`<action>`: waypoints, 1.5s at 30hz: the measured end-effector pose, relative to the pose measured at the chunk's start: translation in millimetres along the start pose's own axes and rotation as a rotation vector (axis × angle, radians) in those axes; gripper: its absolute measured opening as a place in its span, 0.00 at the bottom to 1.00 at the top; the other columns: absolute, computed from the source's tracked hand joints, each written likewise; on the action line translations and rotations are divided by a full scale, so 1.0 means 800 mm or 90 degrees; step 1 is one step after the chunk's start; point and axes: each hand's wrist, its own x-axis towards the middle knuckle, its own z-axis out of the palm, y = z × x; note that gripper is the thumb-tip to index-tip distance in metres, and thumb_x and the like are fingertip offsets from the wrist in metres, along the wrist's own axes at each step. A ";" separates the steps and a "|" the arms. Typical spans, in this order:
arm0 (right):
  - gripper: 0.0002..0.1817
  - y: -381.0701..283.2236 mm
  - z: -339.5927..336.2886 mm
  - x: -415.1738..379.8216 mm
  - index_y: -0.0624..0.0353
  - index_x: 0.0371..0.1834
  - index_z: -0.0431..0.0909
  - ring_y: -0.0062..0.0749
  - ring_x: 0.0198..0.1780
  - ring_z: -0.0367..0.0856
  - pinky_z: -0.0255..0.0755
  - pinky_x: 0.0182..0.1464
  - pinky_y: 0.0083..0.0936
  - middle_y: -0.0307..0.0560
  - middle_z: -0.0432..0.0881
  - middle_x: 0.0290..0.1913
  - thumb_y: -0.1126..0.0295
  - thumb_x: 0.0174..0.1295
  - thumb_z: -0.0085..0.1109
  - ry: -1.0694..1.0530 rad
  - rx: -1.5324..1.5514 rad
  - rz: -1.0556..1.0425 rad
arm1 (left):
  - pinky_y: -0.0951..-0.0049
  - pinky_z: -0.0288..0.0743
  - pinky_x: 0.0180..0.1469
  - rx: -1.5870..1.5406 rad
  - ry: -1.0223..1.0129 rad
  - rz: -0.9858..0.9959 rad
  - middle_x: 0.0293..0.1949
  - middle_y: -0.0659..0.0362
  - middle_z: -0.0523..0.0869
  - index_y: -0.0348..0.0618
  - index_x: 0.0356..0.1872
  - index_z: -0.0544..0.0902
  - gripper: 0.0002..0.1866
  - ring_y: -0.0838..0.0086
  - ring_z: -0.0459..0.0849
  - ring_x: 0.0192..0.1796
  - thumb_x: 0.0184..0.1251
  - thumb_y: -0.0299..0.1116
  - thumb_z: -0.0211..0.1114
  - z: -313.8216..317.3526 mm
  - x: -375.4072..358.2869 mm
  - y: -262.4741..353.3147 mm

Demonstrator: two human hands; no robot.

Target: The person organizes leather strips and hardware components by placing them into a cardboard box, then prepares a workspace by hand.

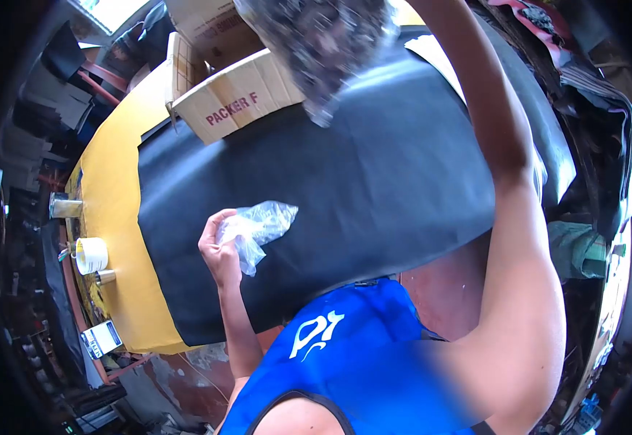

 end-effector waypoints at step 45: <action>0.16 -0.212 0.119 -0.145 0.59 0.50 0.75 0.38 0.45 0.78 0.73 0.48 0.32 0.51 0.79 0.49 0.75 0.56 0.58 -0.206 0.216 0.378 | 0.72 0.77 0.39 0.134 0.377 -0.222 0.31 0.58 0.86 0.41 0.42 0.81 0.10 0.73 0.84 0.35 0.64 0.34 0.58 -0.098 -0.329 -0.263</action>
